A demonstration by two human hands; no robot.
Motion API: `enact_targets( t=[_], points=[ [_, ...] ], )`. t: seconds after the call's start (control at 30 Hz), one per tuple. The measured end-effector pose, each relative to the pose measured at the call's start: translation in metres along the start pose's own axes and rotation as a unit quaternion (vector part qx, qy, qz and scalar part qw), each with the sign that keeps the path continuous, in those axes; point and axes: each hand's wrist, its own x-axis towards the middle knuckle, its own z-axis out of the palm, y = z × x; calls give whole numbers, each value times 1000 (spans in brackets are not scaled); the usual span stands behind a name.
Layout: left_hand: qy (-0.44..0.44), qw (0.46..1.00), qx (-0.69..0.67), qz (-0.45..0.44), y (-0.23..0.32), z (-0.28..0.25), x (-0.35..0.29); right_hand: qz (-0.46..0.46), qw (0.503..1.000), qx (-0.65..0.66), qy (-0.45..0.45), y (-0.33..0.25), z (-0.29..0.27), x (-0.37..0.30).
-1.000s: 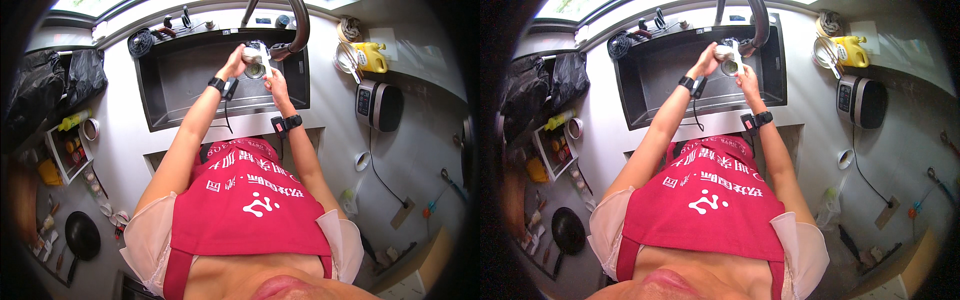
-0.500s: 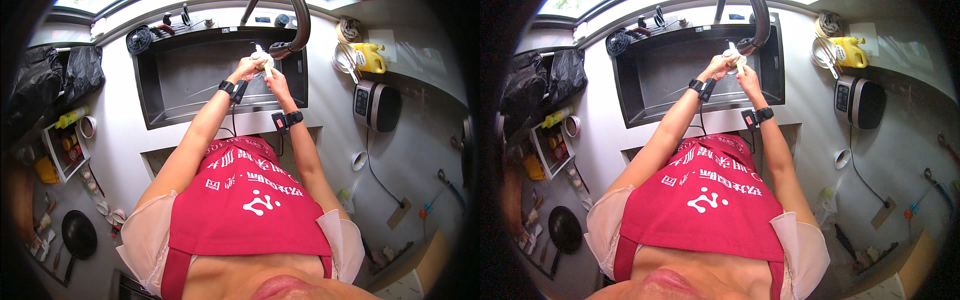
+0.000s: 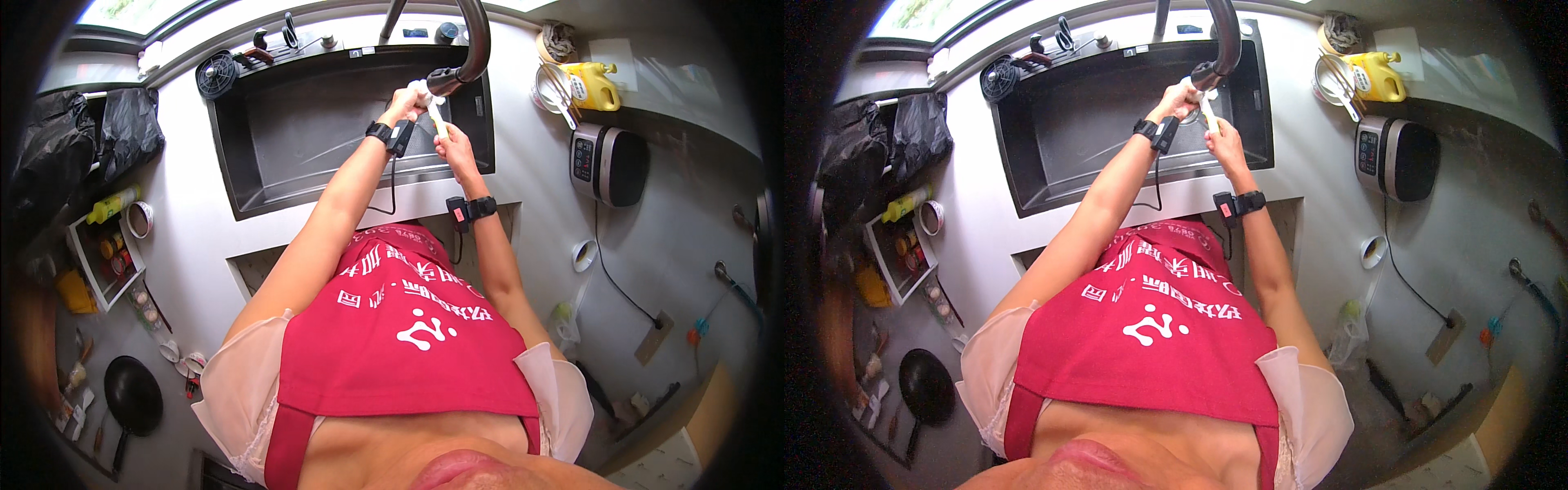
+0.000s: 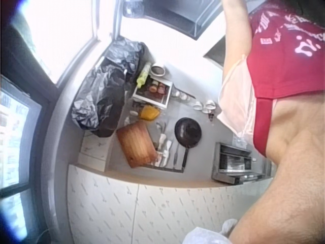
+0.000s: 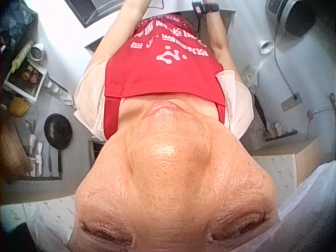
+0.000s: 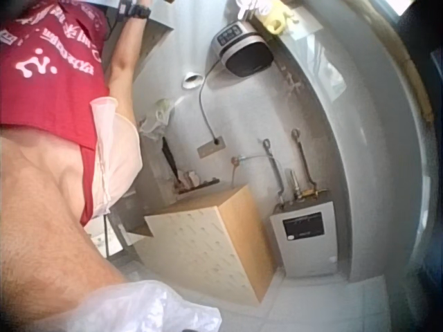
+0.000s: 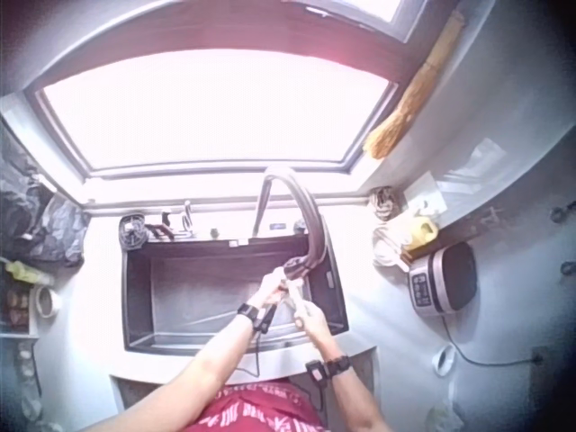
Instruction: The person cleans a bunch of grapes and a pair of chopsticks under a running faucet in a sink, wipes the countertop with a cloth, and handles a head of cabbage.
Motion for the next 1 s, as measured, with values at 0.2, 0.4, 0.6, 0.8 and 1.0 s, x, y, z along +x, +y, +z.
enact_targets(
  t=[0.2,0.4,0.6,0.8,1.0],
  points=[
    [-8,998,11,-58,-8,28,-22,75,993,90,4,11,-28,-34],
    [-109,991,-51,-65,7,2,-14,55,954,289,-51,-6,-27,-37],
    [-86,996,7,24,18,-10,-26,24,828,544,-136,-35,25,42],
    [-3,986,151,68,14,-18,-18,-33,914,387,-119,-55,43,62],
    [-173,973,-62,-136,30,11,-31,-8,968,249,-35,-51,23,59]
  ],
)
